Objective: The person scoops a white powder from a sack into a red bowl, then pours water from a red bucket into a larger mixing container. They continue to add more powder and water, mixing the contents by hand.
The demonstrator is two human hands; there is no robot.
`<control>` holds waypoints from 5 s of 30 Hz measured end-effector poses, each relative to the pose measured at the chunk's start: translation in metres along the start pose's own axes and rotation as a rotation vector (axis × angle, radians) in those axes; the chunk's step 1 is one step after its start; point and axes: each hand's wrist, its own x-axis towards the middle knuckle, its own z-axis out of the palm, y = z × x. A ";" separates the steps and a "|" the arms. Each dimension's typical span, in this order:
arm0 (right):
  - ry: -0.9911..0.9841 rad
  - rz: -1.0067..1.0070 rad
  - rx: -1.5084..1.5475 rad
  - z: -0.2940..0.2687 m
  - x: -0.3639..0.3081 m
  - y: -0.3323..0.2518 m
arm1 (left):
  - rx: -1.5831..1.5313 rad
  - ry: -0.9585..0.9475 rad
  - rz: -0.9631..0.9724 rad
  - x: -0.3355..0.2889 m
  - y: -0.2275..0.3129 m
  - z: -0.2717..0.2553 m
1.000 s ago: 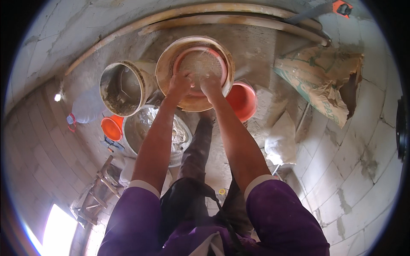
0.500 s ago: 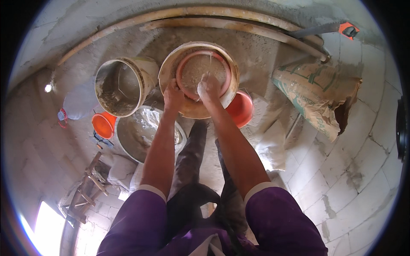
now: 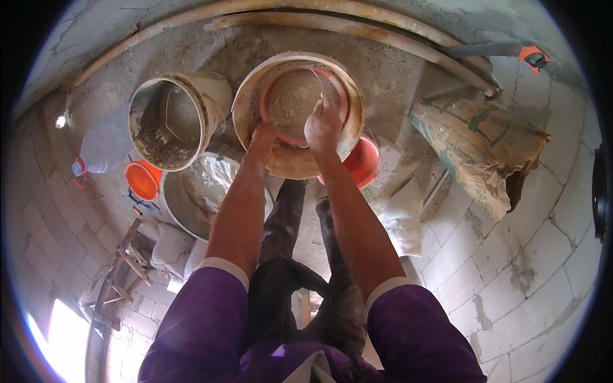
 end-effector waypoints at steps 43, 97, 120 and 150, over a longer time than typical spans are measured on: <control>-0.028 -0.025 -0.052 0.022 0.003 0.017 | -0.735 0.007 -0.183 -0.007 0.013 0.016; -0.233 0.068 0.181 -0.070 -0.045 0.028 | -0.451 -0.159 0.071 0.003 -0.002 0.027; -0.629 0.273 -0.644 -0.462 -0.355 0.282 | 0.580 0.089 0.222 -0.361 -0.193 -0.046; -0.789 0.337 -0.069 -0.392 -0.530 0.163 | -0.133 -0.046 0.203 -0.682 -0.583 -0.035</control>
